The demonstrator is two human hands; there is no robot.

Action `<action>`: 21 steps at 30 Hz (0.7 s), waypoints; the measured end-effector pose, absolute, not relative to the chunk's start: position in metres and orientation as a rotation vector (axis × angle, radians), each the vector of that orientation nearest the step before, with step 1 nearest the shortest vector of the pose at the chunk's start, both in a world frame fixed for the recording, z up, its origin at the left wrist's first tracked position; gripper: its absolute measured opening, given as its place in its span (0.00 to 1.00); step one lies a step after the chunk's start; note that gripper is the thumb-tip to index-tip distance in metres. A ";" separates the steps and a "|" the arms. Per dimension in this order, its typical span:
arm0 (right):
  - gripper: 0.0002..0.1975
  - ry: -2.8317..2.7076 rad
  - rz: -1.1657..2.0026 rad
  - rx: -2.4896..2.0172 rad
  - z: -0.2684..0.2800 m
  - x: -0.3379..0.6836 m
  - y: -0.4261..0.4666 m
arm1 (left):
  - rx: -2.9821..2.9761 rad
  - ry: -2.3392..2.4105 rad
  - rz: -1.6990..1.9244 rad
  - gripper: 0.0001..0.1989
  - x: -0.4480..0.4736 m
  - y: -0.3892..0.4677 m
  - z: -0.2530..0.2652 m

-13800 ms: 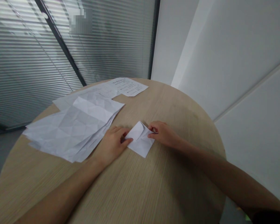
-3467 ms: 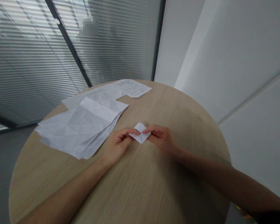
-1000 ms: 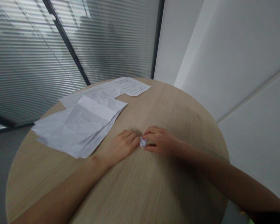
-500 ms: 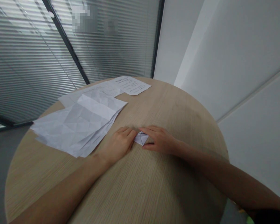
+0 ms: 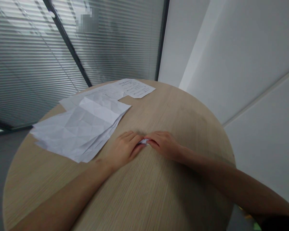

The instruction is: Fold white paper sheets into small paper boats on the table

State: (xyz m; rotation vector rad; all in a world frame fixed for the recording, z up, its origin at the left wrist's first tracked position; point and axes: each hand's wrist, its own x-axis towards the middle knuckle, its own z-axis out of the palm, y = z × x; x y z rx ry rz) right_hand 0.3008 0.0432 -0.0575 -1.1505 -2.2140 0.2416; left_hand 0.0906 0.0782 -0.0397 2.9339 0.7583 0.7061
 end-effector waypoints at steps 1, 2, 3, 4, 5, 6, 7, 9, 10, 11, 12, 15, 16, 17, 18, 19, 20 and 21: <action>0.07 -2.193 0.257 -1.172 -0.057 0.300 0.042 | 2.916 0.760 0.726 0.13 0.091 0.078 -0.041; 0.07 -2.183 0.270 -1.184 -0.057 0.299 0.042 | 2.898 0.758 0.741 0.12 0.091 0.078 -0.042; 0.06 -2.187 0.280 -1.186 -0.057 0.299 0.042 | 2.878 0.754 0.754 0.11 0.091 0.079 -0.043; 0.05 -2.203 0.287 -1.175 -0.057 0.300 0.042 | 2.861 0.746 0.766 0.11 0.091 0.078 -0.043; 0.04 -2.223 0.290 -1.154 -0.057 0.300 0.042 | 2.849 0.731 0.774 0.10 0.091 0.078 -0.043; 0.04 -2.242 0.294 -1.131 -0.056 0.301 0.043 | 2.843 0.713 0.783 0.11 0.091 0.078 -0.042; 0.04 -2.253 0.300 -1.112 -0.055 0.302 0.043 | 2.844 0.694 0.784 0.11 0.091 0.077 -0.041; 0.03 -2.244 0.320 -1.100 -0.053 0.302 0.044 | 2.870 0.671 0.774 0.11 0.091 0.077 -0.040; 0.03 -2.229 0.336 -1.109 -0.051 0.302 0.043 | 2.892 0.666 0.771 0.12 0.091 0.076 -0.039; 0.02 -2.213 0.359 -1.125 -0.050 0.301 0.043 | 2.916 0.659 0.765 0.12 0.091 0.077 -0.039; 0.02 -2.198 0.387 -1.144 -0.048 0.301 0.043 | 2.939 0.649 0.760 0.13 0.091 0.077 -0.039; 0.03 -2.174 0.473 -1.189 -0.044 0.299 0.042 | 2.980 0.617 0.749 0.13 0.091 0.078 -0.041; 0.04 -2.175 0.491 -1.192 -0.043 0.298 0.042 | 2.979 0.612 0.758 0.14 0.091 0.078 -0.041; 0.05 -2.173 0.501 -1.193 -0.043 0.298 0.042 | 2.969 0.614 0.771 0.14 0.091 0.078 -0.042; 0.05 -2.166 0.508 -1.192 -0.042 0.298 0.043 | 2.948 0.624 0.781 0.14 0.091 0.078 -0.042; 0.06 -2.155 0.512 -1.188 -0.042 0.298 0.043 | 2.917 0.634 0.786 0.14 0.092 0.078 -0.042; 0.06 -2.144 0.515 -1.182 -0.042 0.297 0.044 | 2.879 0.641 0.786 0.14 0.092 0.078 -0.042; 0.06 -2.132 0.516 -1.173 -0.043 0.297 0.045 | 2.840 0.650 0.778 0.14 0.093 0.078 -0.042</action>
